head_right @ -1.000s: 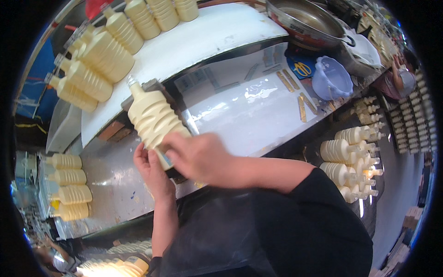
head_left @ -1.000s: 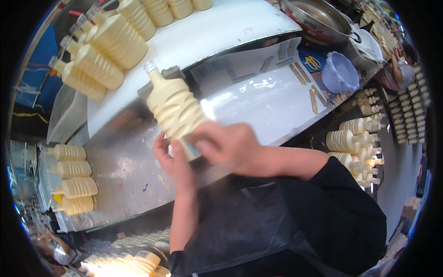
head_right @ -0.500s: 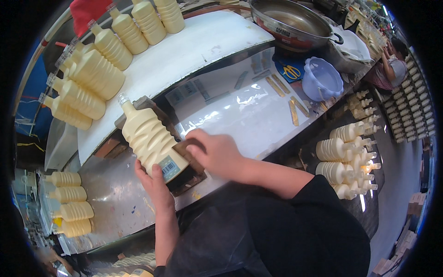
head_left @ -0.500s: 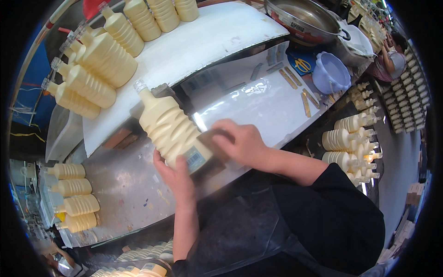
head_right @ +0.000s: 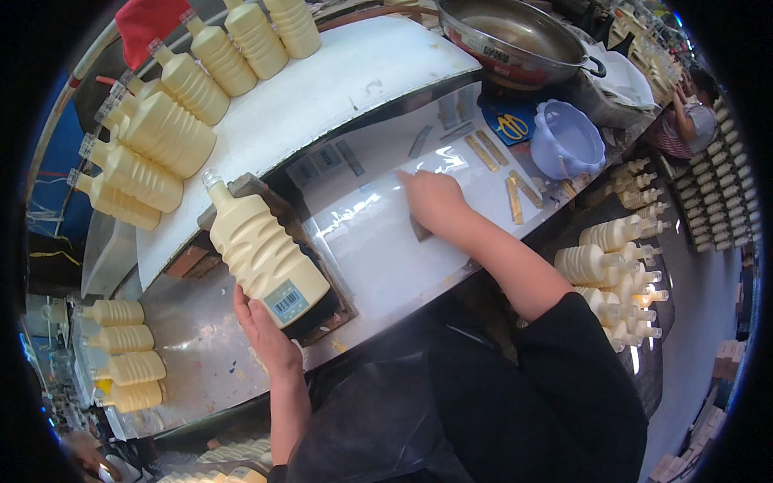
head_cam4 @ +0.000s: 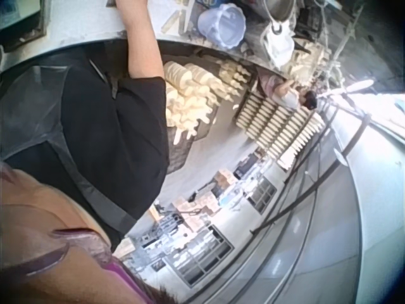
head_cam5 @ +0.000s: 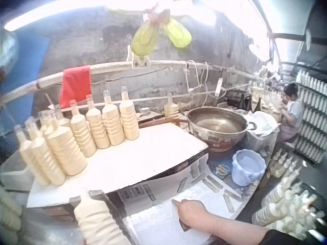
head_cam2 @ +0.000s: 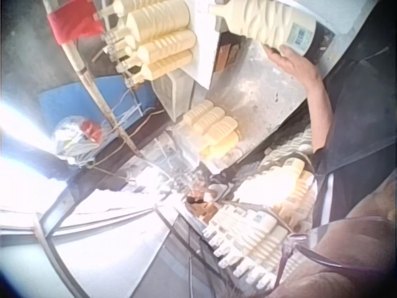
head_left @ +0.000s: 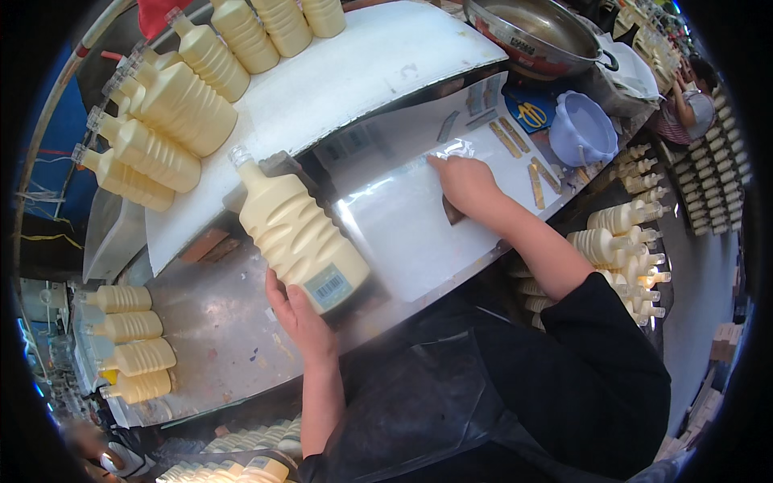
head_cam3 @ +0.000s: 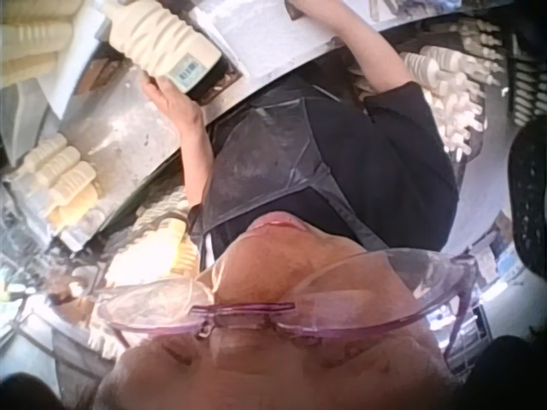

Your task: The person applies adhesive labels to the sides of cream-colored plastic bottles. They pick up each bottle, smooth the label onto the surface, and place the labeled bottle on a nearby shelf. The process is repeated for multiple bottles.

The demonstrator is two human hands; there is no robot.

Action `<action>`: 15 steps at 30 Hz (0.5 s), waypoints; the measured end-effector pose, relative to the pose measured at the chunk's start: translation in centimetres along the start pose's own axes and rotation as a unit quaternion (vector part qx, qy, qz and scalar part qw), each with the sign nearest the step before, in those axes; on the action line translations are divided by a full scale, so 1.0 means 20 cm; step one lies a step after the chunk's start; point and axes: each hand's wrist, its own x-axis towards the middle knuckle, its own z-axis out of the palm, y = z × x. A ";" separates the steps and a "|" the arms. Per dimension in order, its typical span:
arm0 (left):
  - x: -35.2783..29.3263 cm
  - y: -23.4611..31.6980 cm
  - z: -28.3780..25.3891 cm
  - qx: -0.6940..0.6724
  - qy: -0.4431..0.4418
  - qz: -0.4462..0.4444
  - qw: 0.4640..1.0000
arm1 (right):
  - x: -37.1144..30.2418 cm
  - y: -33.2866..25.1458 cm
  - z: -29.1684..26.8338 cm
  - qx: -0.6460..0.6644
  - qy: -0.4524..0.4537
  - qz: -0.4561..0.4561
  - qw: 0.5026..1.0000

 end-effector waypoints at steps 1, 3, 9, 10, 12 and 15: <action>0.00 0.00 -0.01 -0.002 0.010 -0.007 1.000 | -0.06 -0.04 -0.05 -0.017 -0.042 -0.012 0.999; -0.01 0.00 0.00 -0.010 0.021 -0.024 0.999 | -0.23 -0.11 -0.12 -0.043 -0.114 -0.026 0.992; -0.01 0.02 0.03 -0.003 0.017 -0.029 0.999 | -0.59 -0.11 -0.16 0.074 -0.104 -0.018 0.992; -0.01 0.02 0.03 -0.001 0.013 -0.026 1.000 | -0.59 -0.09 -0.16 0.087 -0.052 -0.040 0.994; 0.01 0.02 0.02 -0.001 0.015 -0.011 1.000 | -0.56 -0.06 -0.11 0.146 0.042 -0.105 0.983; 0.01 0.01 -0.01 0.022 0.019 -0.043 0.999 | -0.61 -0.07 -0.08 0.056 -0.014 -0.159 0.986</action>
